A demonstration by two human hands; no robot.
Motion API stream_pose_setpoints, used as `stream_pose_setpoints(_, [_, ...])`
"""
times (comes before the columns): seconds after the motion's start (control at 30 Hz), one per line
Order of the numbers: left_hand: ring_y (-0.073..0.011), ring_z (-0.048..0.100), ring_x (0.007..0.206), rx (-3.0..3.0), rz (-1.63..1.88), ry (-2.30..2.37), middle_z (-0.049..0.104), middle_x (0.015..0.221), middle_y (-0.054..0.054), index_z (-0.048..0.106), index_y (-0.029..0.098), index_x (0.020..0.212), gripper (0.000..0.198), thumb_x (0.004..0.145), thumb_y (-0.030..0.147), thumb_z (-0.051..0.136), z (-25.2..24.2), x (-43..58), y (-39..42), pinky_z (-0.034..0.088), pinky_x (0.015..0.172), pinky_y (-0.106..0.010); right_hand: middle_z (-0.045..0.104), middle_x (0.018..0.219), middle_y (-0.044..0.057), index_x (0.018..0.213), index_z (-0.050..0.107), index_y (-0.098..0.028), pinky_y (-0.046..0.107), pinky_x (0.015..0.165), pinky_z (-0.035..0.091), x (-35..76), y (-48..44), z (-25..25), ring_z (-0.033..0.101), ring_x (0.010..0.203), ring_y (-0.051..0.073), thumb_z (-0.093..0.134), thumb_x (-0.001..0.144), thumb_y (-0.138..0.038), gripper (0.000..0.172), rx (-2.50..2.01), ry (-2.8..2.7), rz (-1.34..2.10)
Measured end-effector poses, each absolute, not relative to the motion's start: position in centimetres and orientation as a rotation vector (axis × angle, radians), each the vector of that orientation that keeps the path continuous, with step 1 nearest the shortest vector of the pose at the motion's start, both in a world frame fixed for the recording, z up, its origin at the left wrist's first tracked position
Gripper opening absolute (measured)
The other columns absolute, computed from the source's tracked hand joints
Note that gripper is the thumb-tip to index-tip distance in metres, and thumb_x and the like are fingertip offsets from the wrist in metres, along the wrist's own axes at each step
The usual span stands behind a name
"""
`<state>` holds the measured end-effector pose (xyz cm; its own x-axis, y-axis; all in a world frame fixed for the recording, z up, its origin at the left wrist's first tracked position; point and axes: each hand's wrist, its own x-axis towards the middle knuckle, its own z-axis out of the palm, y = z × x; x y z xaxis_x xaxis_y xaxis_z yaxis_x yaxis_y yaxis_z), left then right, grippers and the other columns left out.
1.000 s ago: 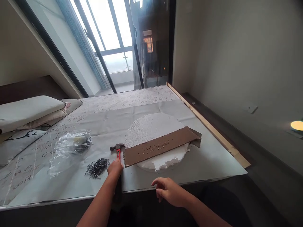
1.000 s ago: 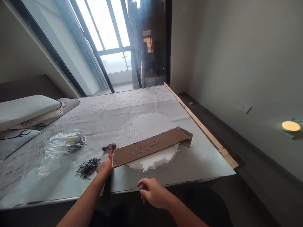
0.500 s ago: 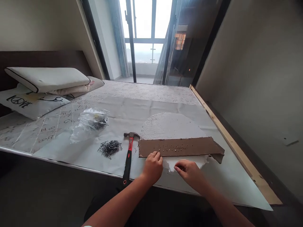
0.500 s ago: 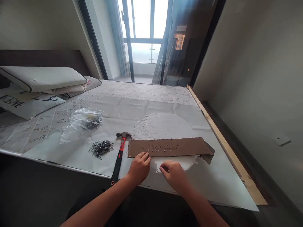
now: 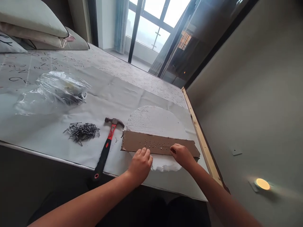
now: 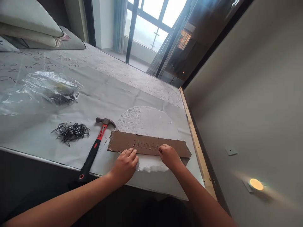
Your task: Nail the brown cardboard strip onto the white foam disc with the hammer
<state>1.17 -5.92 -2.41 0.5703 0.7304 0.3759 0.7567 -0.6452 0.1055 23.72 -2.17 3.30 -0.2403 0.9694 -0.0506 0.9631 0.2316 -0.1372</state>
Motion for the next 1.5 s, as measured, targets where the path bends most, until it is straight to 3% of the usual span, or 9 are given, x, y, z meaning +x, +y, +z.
stream_pose_setpoints(0.17, [-0.0312,0.04,0.126,-2.841,-0.652,-0.994,0.049,0.132,-0.02,0.059,0.01,0.11,0.034,0.08,0.021,0.049,-4.0,2.7,-6.5,0.027,0.105,-0.045,0.066,0.081,0.005,0.075,0.064,-0.018,0.024,0.061,0.037,23.0,-1.5,2.4,0.058,0.07,0.015,0.046,0.084,-0.013,0.02,-1.926,-2.554,0.126])
stream_pose_setpoints(0.3, [-0.0311,0.042,0.125,-2.899,-0.624,-1.051,0.05,0.131,-0.021,0.055,0.011,0.119,0.04,0.081,0.022,0.046,-4.4,3.4,-6.6,0.028,0.104,-0.046,0.064,0.078,0.005,0.072,0.062,-0.016,0.025,0.061,0.035,22.2,-1.0,2.5,0.056,0.069,0.014,0.043,0.087,-0.013,0.024,-1.918,-2.664,0.091])
stream_pose_setpoints(0.47, [-0.0337,0.043,0.123,-2.928,-0.608,-1.072,0.051,0.129,-0.023,0.053,0.007,0.121,0.045,0.081,0.025,0.046,-4.0,3.6,-6.9,0.029,0.102,-0.048,0.061,0.075,0.0,0.072,0.059,-0.015,0.026,0.063,0.04,22.4,-0.2,2.2,0.054,0.067,0.012,0.05,0.087,-0.015,0.017,-1.899,-2.81,0.084])
stream_pose_setpoints(0.63, [-0.0349,0.044,0.121,-2.931,-0.608,-1.102,0.051,0.128,-0.024,0.053,0.004,0.12,0.046,0.079,0.025,0.047,-3.7,3.8,-7.1,0.03,0.1,-0.049,0.055,0.063,-0.004,0.061,0.054,-0.017,0.024,0.058,0.04,22.2,1.0,2.2,0.049,0.058,0.01,0.053,0.088,-0.026,0.028,-1.84,-2.972,0.098])
stream_pose_setpoints(0.87, [-0.0342,0.047,0.118,-2.917,-0.652,-1.115,0.053,0.126,-0.024,0.054,0.003,0.118,0.045,0.079,0.024,0.048,-4.0,4.0,-7.0,0.031,0.098,-0.048,0.055,0.055,-0.001,0.056,0.054,-0.017,0.024,0.047,0.024,21.8,1.5,2.9,0.036,0.048,0.009,0.052,0.075,-0.012,0.02,-1.818,-3.019,0.131])
stream_pose_setpoints(1.03, [-0.0347,0.048,0.117,-2.919,-0.654,-1.102,0.054,0.124,-0.025,0.055,0.002,0.116,0.044,0.079,0.023,0.047,-4.1,4.1,-6.9,0.033,0.097,-0.049,0.059,0.059,0.002,0.058,0.055,-0.018,0.025,0.047,0.022,21.8,1.2,3.0,0.039,0.051,0.01,0.049,0.069,-0.009,0.015,-1.844,-2.968,0.141])
stream_pose_setpoints(1.2, [-0.0348,0.048,0.117,-2.926,-0.642,-1.103,0.055,0.123,-0.025,0.055,0.002,0.116,0.044,0.078,0.023,0.048,-3.8,4.0,-6.9,0.033,0.097,-0.048,0.059,0.064,0.001,0.062,0.056,-0.017,0.023,0.05,0.027,21.8,1.1,3.3,0.044,0.055,0.01,0.052,0.075,-0.012,0.014,-1.842,-2.956,0.197])
stream_pose_setpoints(1.37, [-0.0344,0.049,0.117,-2.939,-0.614,-1.119,0.054,0.124,-0.024,0.056,0.002,0.116,0.044,0.078,0.022,0.048,-3.6,4.0,-6.6,0.033,0.097,-0.047,0.058,0.069,-0.003,0.067,0.057,-0.016,0.025,0.06,0.043,21.7,1.2,3.4,0.052,0.061,0.01,0.054,0.087,-0.028,0.023,-1.86,-2.965,0.249])
stream_pose_setpoints(1.5, [-0.0328,0.048,0.118,-2.951,-0.636,-1.131,0.053,0.126,-0.024,0.055,0.002,0.117,0.044,0.077,0.019,0.047,-3.8,4.0,-6.3,0.033,0.098,-0.046,0.058,0.067,-0.004,0.069,0.057,-0.016,0.024,0.057,0.043,21.7,1.3,3.9,0.052,0.058,0.009,0.055,0.087,-0.03,0.023,-1.907,-2.898,0.252])
